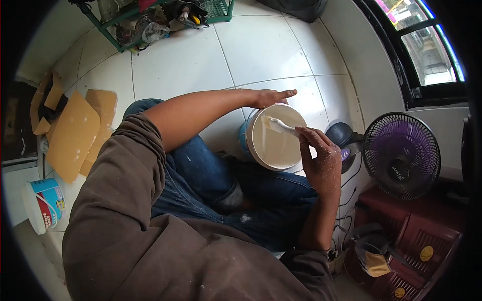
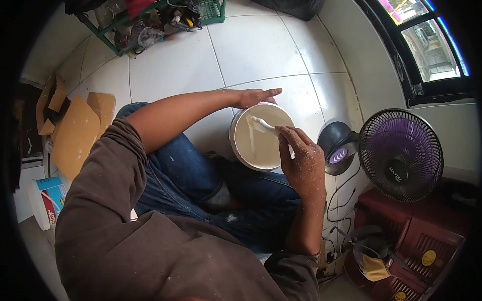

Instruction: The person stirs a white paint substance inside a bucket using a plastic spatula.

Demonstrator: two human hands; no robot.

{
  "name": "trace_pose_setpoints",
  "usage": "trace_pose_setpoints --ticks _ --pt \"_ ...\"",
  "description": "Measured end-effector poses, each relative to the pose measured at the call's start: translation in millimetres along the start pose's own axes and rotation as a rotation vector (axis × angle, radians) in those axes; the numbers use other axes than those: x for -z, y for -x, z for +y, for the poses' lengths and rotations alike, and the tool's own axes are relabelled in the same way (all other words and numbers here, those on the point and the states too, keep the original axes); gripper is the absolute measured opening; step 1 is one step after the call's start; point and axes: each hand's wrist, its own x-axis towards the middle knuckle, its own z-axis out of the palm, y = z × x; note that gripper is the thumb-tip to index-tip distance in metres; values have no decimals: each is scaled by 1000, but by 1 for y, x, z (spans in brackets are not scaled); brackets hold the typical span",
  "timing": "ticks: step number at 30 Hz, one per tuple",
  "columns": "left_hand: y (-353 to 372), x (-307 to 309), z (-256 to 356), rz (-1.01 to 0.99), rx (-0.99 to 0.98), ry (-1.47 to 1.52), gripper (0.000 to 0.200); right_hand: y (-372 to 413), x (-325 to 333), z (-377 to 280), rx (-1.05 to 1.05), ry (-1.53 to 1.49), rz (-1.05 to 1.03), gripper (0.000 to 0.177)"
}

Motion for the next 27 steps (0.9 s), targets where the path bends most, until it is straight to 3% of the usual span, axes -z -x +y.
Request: trace_pose_setpoints --ticks 7,12,18,24,27 --pt "1 1 0 3 -35 -25 106 -1 -3 4 21 -10 87 25" --pt "4 3 12 -51 108 61 104 -2 -2 2 9 -13 81 25" --pt "0 1 9 -86 133 134 101 -3 -5 8 -8 -16 62 24" --pt "-2 3 2 -69 38 37 100 -3 -6 11 -6 -28 66 25" --pt "-1 3 5 -81 90 87 101 -4 -8 12 -18 -22 65 25"
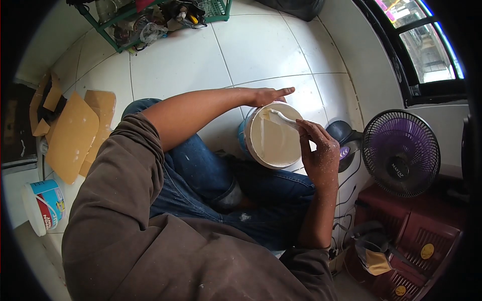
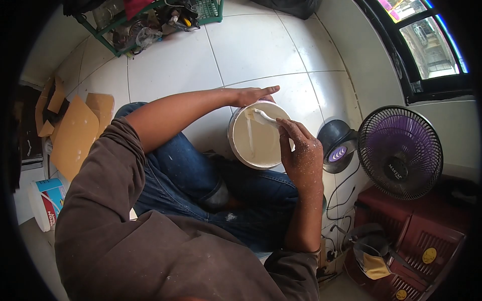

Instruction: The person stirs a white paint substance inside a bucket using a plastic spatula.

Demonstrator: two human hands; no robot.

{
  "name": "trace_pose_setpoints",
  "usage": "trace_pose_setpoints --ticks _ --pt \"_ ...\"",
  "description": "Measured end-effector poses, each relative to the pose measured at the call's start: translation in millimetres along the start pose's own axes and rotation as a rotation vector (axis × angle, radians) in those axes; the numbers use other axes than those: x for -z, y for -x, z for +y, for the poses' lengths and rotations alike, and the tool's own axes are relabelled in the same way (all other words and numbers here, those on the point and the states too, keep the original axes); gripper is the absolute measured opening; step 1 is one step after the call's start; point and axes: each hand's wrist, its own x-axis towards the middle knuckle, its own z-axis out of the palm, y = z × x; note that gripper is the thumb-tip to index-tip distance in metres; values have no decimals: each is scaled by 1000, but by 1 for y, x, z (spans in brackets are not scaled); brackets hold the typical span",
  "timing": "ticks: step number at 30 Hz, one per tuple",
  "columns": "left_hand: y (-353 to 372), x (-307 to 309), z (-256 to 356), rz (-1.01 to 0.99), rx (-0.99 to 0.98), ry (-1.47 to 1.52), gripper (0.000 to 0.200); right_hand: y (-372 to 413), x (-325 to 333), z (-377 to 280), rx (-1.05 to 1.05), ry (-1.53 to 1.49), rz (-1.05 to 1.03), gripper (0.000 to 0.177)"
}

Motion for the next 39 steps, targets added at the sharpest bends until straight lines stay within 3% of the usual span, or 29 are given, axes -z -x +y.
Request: trace_pose_setpoints --ticks 8,13,16,18,19,20,21,22,24,25,30,35,39 --pt "3 0 3 -2 13 -8 103 -3 -4 -1 -57 -78 15 20" --pt "3 0 3 30 -25 -79 101 1 4 11 -59 -33 -159 17" --pt "-1 0 -2 44 25 -16 95 1 10 11 -52 -7 -151 17" --pt "-11 6 -20 -23 -156 -135 81 5 10 20 -79 -1 -174 19" --pt "-7 5 -26 63 -198 -159 67 4 12 31 -99 10 -186 20" --pt "-49 11 -82 57 -344 -372 85 9 2 42 -74 31 -180 22" --pt "-31 11 -50 11 -180 -117 64 8 -6 43 -188 54 -266 25" --pt "-6 5 -22 -55 -10 115 85 9 -31 66 -246 104 -322 27" --pt "-13 9 -34 -54 29 227 93 8 -70 92 -193 135 -402 32" --pt "-15 8 -38 -56 -15 271 97 5 -80 88 -262 125 -378 29" --pt "-10 6 -21 -38 10 215 102 -8 -88 95 76 296 -396 19" --pt "-12 11 -24 -28 -30 124 102 -6 -84 89 26 261 -372 30" --pt "-25 17 -35 3 -118 29 100 -3 -96 98 57 359 -206 27"
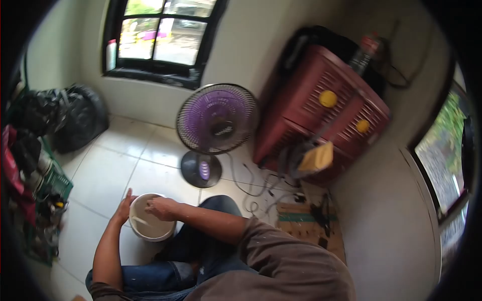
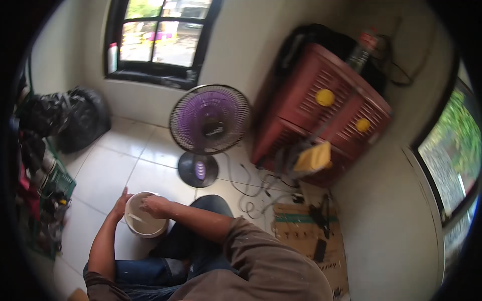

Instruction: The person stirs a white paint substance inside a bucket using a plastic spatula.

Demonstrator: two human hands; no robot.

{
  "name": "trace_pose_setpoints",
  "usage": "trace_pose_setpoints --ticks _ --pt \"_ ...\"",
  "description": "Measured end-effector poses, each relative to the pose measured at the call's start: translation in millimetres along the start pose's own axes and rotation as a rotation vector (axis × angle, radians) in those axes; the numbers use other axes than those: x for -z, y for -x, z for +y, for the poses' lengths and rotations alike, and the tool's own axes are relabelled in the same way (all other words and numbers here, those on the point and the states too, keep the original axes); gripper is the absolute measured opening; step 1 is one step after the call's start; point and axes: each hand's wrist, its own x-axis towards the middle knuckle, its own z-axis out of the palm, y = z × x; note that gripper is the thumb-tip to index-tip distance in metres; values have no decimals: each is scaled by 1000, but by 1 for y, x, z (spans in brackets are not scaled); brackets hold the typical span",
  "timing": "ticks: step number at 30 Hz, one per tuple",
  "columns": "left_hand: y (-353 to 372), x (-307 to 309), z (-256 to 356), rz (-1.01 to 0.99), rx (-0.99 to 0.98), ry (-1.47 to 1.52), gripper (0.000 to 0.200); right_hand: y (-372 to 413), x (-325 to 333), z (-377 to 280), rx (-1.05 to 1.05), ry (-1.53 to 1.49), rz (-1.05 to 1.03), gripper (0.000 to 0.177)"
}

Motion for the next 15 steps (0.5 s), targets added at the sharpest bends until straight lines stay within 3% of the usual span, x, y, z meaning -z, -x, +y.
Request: trace_pose_setpoints --ticks 3,5,7,9,11,15 --pt "18 -3 20 -13 -46 -87 100 9 16 -10 9 29 46 23" --pt "29 -1 28 18 -14 -223 102 16 29 -24 6 -126 210 20" --pt "21 2 17 -18 -23 -220 102 20 35 -33 -26 -146 247 21" --pt "-3 9 -12 160 -33 -271 103 21 32 -35 -54 -170 289 23" --pt "9 10 2 187 -48 -338 106 20 24 -39 -55 -146 463 31" --pt "45 10 40 190 -138 -240 111 26 39 -68 -161 -144 412 39"
